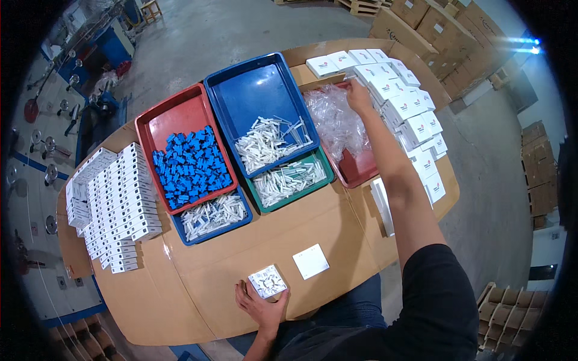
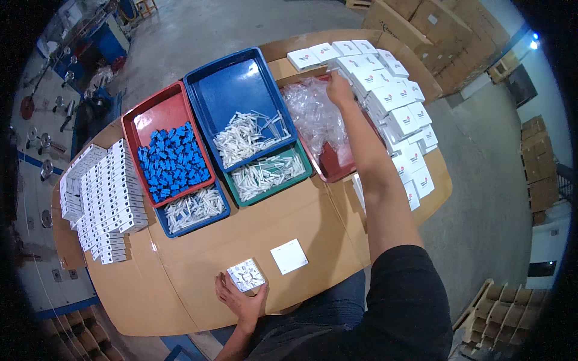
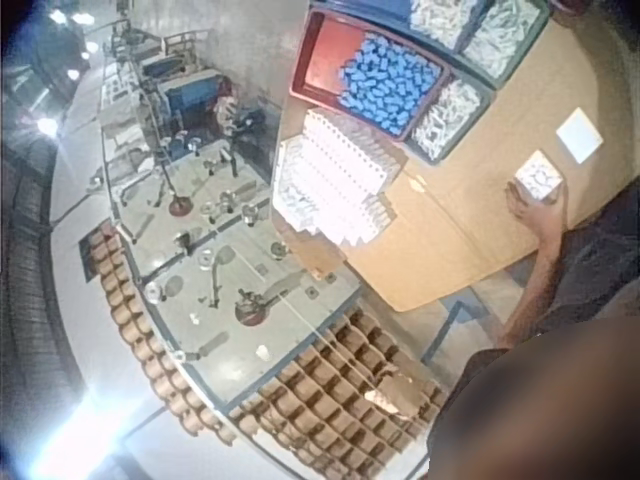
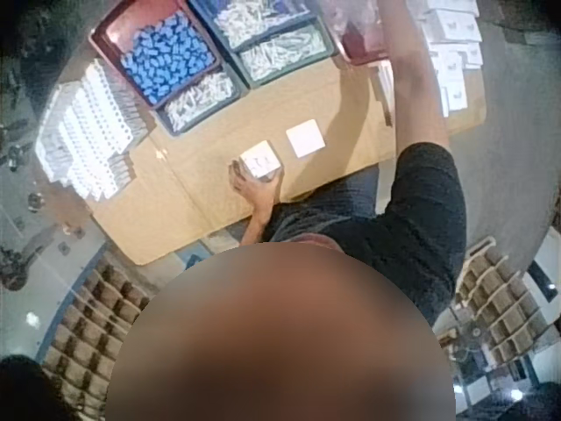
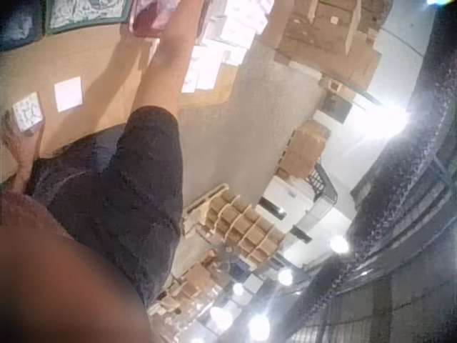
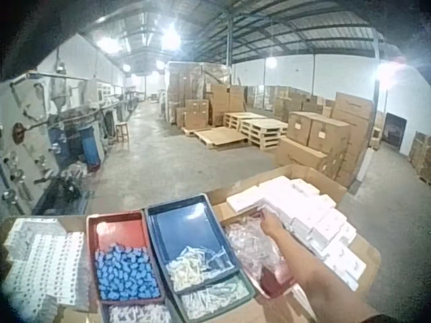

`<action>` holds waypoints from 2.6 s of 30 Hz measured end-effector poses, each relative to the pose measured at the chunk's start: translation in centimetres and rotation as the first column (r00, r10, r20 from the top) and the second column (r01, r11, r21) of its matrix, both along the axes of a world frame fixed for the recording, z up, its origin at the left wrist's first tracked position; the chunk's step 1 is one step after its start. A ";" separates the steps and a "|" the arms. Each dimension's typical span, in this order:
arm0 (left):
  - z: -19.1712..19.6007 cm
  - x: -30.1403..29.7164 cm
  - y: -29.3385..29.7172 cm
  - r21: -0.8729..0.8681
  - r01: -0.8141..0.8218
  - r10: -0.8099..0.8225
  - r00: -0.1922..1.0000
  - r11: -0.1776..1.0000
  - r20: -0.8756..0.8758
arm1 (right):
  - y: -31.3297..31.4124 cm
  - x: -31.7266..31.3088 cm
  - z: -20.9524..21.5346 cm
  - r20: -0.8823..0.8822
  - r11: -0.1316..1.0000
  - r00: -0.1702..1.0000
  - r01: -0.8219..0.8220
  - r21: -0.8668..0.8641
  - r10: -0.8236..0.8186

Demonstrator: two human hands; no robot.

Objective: Packaging small components and parts into boxes at a factory workbench.

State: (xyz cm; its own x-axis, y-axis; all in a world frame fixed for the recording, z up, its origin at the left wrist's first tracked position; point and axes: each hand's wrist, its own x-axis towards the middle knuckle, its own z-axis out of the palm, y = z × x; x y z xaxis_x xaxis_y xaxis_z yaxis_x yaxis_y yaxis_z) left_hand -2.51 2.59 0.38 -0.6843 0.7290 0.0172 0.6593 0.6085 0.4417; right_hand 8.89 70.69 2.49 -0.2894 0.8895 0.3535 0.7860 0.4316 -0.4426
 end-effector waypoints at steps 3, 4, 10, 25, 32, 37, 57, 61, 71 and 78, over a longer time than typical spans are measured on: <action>0.0 -0.1 0.1 -0.043 -0.010 0.011 1.000 0.999 0.019 | -0.3 0.6 -1.9 0.046 0.999 0.999 -0.005 0.043 0.004; 0.0 -0.2 0.2 -0.049 -0.010 0.011 1.000 0.999 0.025 | -0.7 0.9 -2.3 0.043 1.000 0.999 0.006 0.013 -0.006; -0.6 -0.4 0.0 -0.061 -0.008 0.010 0.999 0.998 0.038 | -1.3 1.0 -1.2 0.096 0.998 0.993 0.069 0.005 -0.069; -0.8 -0.4 -0.3 -0.090 -0.040 0.043 0.998 0.995 0.036 | -0.7 0.0 0.6 0.154 0.975 0.988 0.053 -0.218 -0.019; -0.7 -0.3 -0.1 -0.067 -0.022 0.024 0.999 0.998 0.036 | -0.4 0.5 1.7 0.148 0.980 0.989 0.059 -0.192 -0.030; -1.1 -0.4 -0.3 -0.044 -0.022 0.022 1.000 0.999 0.014 | -1.1 0.0 3.1 -0.004 0.986 0.997 0.075 0.146 -0.075; 0.0 1.6 -2.1 0.641 -0.037 -0.108 0.977 0.767 0.186 | -42.5 5.1 10.7 -0.807 0.763 0.584 -0.561 -0.321 0.090; 6.7 5.7 0.2 0.750 -0.156 -0.378 0.787 0.643 0.488 | -54.7 5.4 7.1 -0.786 0.573 0.617 -0.636 -0.517 -0.023; 6.7 8.6 -2.8 0.657 -0.472 -0.310 0.619 0.589 0.722 | -61.4 6.2 6.1 -0.848 0.450 0.472 -0.720 -0.528 -0.240; 7.7 8.8 -3.4 0.600 -0.430 -0.342 0.539 0.674 0.770 | -60.1 7.1 6.2 -0.823 0.378 0.567 -0.758 -0.531 -0.018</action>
